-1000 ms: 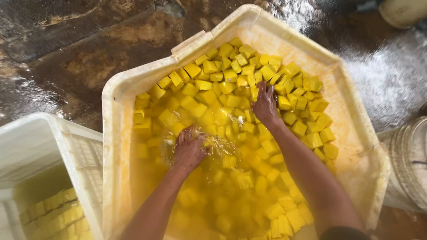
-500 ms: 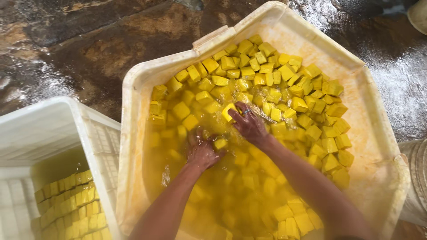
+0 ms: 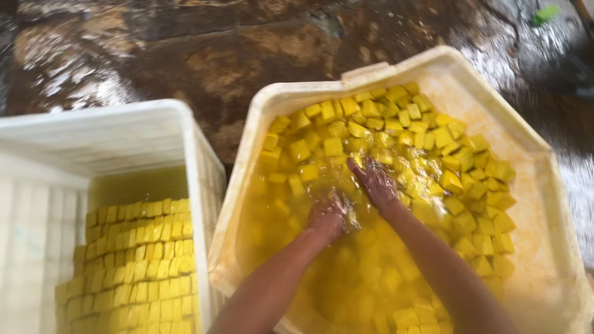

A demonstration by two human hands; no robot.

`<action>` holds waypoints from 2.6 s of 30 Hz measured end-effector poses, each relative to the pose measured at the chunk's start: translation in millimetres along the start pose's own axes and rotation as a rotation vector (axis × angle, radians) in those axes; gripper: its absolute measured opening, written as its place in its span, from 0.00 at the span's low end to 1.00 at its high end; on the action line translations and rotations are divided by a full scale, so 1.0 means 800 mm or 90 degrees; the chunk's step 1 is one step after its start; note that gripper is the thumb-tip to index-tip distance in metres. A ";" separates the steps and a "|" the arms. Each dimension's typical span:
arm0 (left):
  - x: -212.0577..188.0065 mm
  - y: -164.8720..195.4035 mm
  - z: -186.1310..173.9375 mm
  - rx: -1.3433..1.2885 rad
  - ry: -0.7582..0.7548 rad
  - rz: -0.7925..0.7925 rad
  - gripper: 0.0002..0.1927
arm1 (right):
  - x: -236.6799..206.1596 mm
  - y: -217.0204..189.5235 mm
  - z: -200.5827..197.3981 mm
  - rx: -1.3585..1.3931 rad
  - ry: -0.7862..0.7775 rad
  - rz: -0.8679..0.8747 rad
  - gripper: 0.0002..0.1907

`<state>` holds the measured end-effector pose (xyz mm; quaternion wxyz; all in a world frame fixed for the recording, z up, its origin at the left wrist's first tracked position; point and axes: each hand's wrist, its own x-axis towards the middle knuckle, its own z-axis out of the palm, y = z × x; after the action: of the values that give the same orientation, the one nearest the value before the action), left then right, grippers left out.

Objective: The person repeatedly scoops yellow cubes from a water-filled tub and places them into a second tub, arranging them in neat rows. The hands work continuously between the two containers, transferring and aligning the cubes throughout the clip.

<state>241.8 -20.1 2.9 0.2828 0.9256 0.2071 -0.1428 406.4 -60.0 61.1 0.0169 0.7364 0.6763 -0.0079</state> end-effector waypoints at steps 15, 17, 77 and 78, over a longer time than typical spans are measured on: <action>-0.045 -0.038 -0.098 -1.089 0.130 -0.051 0.36 | 0.020 0.029 -0.028 1.423 0.172 0.425 0.27; -0.066 -0.064 -0.130 -1.239 0.118 0.040 0.40 | 0.028 0.016 -0.071 1.531 0.130 0.160 0.22; -0.402 -0.470 -0.004 -0.140 0.001 -0.217 0.19 | 0.194 -0.550 0.050 0.213 -0.621 0.075 0.25; -0.402 -0.469 -0.003 -0.136 0.033 -0.235 0.19 | 0.195 -0.551 0.048 0.172 -0.606 0.018 0.29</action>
<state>-213.0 167.3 -46.6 0.3432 0.8399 0.3945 -0.1454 -18.9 130.9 10.9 0.2285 0.6559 0.5761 -0.4310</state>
